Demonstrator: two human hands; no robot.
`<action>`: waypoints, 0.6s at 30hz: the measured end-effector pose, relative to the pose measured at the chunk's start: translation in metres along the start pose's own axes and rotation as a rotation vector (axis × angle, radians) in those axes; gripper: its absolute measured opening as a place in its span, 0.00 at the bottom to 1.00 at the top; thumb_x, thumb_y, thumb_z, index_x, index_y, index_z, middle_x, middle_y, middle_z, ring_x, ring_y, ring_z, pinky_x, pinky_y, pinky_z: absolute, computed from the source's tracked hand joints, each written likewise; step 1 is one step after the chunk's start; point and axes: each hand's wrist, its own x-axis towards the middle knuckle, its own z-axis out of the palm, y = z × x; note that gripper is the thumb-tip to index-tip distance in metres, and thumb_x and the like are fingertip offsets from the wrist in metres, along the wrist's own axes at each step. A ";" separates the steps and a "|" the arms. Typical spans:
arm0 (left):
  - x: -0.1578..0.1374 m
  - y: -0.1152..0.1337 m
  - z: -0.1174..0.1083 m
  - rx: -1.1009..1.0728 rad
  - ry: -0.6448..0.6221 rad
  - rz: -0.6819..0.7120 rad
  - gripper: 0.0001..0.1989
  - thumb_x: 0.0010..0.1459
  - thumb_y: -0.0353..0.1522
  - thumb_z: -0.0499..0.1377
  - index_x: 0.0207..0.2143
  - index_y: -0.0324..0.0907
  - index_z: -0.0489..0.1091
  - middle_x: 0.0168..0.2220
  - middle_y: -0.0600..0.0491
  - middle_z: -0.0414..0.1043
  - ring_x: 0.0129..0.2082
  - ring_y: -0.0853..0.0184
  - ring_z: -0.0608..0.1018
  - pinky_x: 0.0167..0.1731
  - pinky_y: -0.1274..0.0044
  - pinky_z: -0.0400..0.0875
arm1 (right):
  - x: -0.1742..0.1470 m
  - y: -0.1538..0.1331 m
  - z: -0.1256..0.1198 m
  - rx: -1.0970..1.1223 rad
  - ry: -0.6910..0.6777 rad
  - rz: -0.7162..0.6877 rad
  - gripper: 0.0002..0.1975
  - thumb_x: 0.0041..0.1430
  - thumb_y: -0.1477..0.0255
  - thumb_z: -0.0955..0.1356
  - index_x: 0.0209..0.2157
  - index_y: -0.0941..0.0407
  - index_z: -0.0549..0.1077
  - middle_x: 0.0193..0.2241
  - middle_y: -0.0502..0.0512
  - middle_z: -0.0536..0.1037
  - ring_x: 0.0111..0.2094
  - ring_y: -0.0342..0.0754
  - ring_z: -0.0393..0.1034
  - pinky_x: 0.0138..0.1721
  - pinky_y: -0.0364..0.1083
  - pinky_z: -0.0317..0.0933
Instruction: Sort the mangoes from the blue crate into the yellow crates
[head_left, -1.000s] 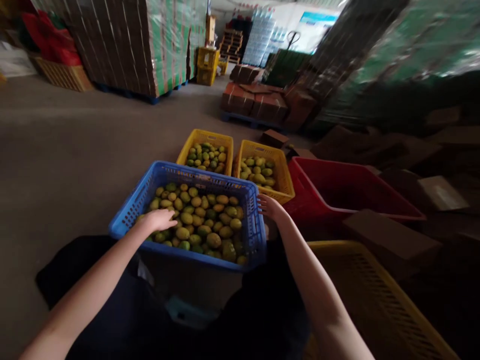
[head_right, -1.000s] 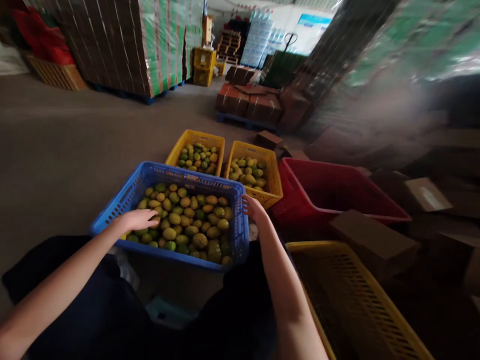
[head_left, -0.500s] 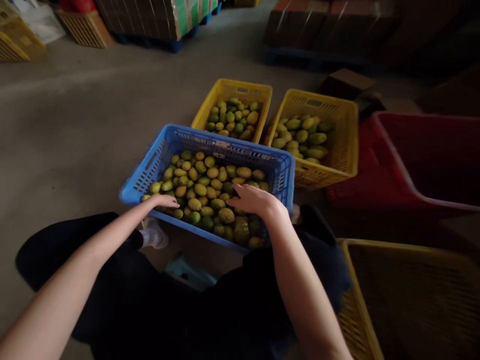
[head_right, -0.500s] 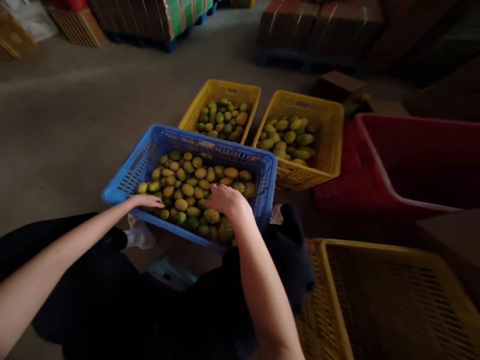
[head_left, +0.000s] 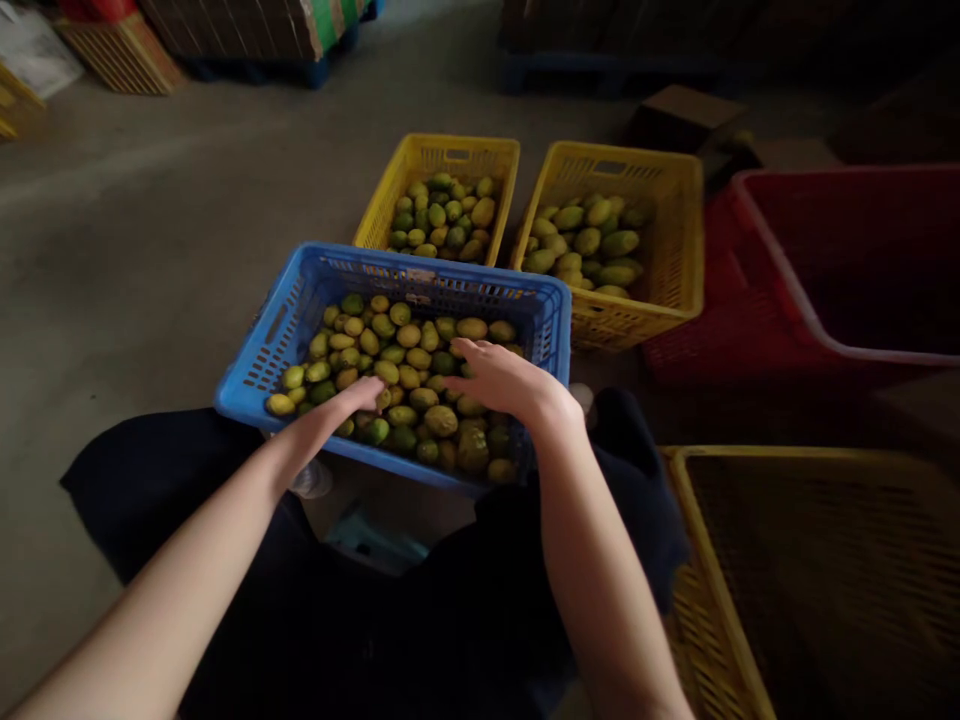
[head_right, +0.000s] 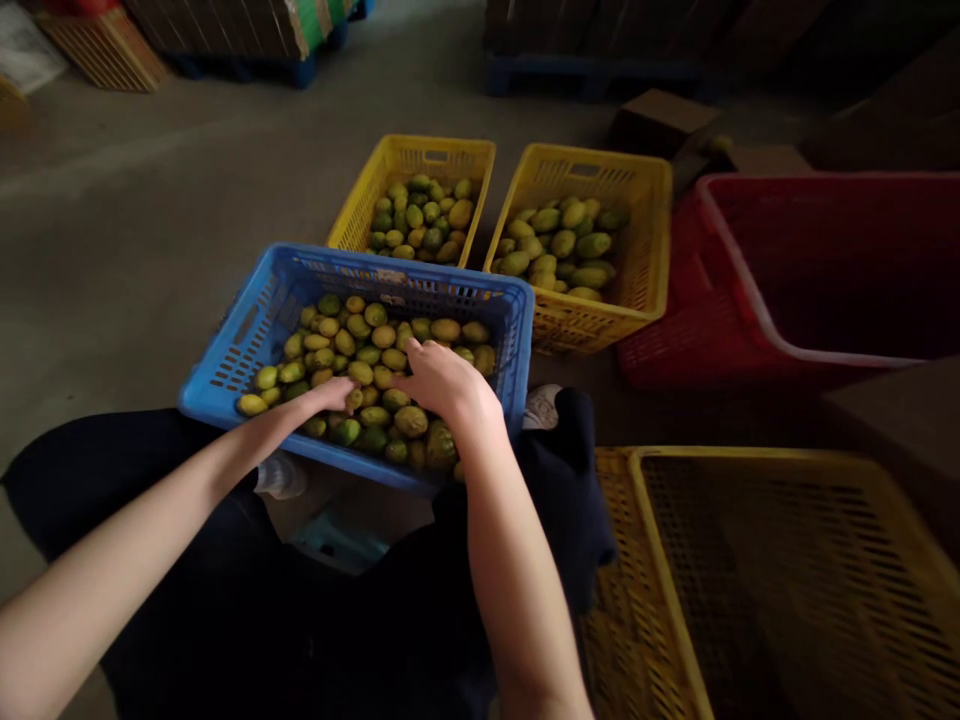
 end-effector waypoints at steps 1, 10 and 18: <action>0.002 0.004 -0.006 -0.013 0.024 -0.015 0.20 0.39 0.37 0.69 0.36 0.39 0.73 0.35 0.49 0.77 0.44 0.57 0.74 0.44 0.73 0.66 | 0.002 0.000 0.000 0.050 0.043 -0.038 0.26 0.59 0.66 0.67 0.56 0.62 0.64 0.51 0.70 0.72 0.55 0.61 0.66 0.54 0.54 0.59; -0.052 0.103 -0.148 -0.490 0.012 0.216 0.34 0.54 0.57 0.50 0.47 0.37 0.71 0.43 0.46 0.76 0.45 0.58 0.75 0.45 0.69 0.68 | 0.037 -0.016 0.004 1.257 0.298 -0.041 0.33 0.48 0.50 0.69 0.53 0.53 0.66 0.49 0.58 0.74 0.46 0.54 0.71 0.39 0.51 0.70; -0.035 0.067 -0.098 -0.128 0.180 -0.035 0.19 0.57 0.42 0.53 0.31 0.35 0.73 0.36 0.47 0.76 0.42 0.60 0.74 0.45 0.72 0.66 | 0.037 -0.010 0.009 1.717 0.202 0.172 0.11 0.47 0.65 0.71 0.28 0.56 0.70 0.22 0.50 0.74 0.19 0.43 0.67 0.15 0.41 0.59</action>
